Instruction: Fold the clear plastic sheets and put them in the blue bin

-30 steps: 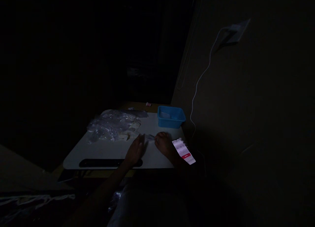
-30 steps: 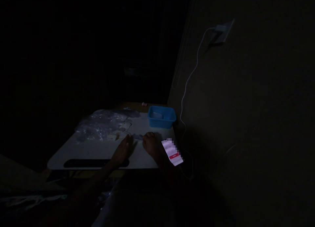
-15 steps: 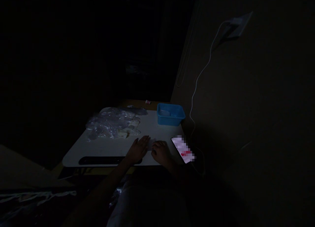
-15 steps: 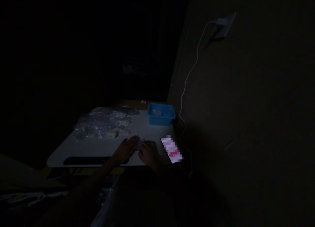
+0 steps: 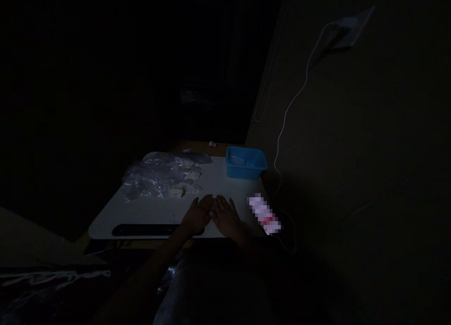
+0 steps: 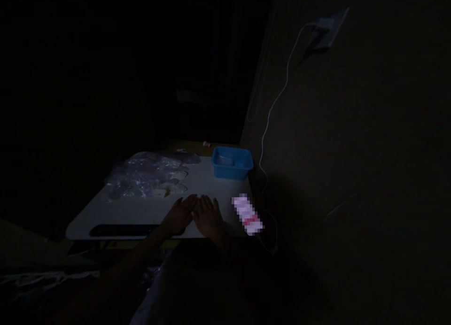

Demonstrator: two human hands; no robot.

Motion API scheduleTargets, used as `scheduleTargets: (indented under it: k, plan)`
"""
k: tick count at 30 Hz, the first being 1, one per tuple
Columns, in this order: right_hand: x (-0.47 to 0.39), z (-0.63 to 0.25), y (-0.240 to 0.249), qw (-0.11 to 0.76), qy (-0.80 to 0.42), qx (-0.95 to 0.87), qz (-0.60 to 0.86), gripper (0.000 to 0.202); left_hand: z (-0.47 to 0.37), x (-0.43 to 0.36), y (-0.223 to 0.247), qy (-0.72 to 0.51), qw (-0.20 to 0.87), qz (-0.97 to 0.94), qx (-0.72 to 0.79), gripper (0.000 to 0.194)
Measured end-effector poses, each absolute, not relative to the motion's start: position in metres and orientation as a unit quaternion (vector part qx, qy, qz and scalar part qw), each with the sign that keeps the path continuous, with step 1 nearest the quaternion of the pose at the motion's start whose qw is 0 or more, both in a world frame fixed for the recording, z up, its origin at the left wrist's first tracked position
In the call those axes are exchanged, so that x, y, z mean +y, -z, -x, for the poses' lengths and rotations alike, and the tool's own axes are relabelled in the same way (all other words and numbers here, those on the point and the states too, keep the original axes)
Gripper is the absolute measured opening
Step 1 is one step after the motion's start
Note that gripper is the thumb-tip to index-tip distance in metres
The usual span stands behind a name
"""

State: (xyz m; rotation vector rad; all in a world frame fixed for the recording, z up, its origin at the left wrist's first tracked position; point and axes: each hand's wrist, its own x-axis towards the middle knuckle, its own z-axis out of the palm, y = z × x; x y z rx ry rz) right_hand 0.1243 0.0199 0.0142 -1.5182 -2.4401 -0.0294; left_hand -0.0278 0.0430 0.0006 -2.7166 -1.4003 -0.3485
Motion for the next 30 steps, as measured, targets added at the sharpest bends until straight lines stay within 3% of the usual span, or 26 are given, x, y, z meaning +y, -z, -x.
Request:
scheduleTargets:
  k: [11,30]
  plan:
    - [0.024,-0.116,-0.013,0.133,-0.009,-0.835,0.534,0.054,0.030,0.044,-0.006,0.171,0.003,0.870,-0.463,0.056]
    - [0.026,-0.105,-0.015,0.137,0.000,-0.817,0.560,0.059,0.028,0.043,0.006,0.096,0.043,0.883,-0.458,0.059]
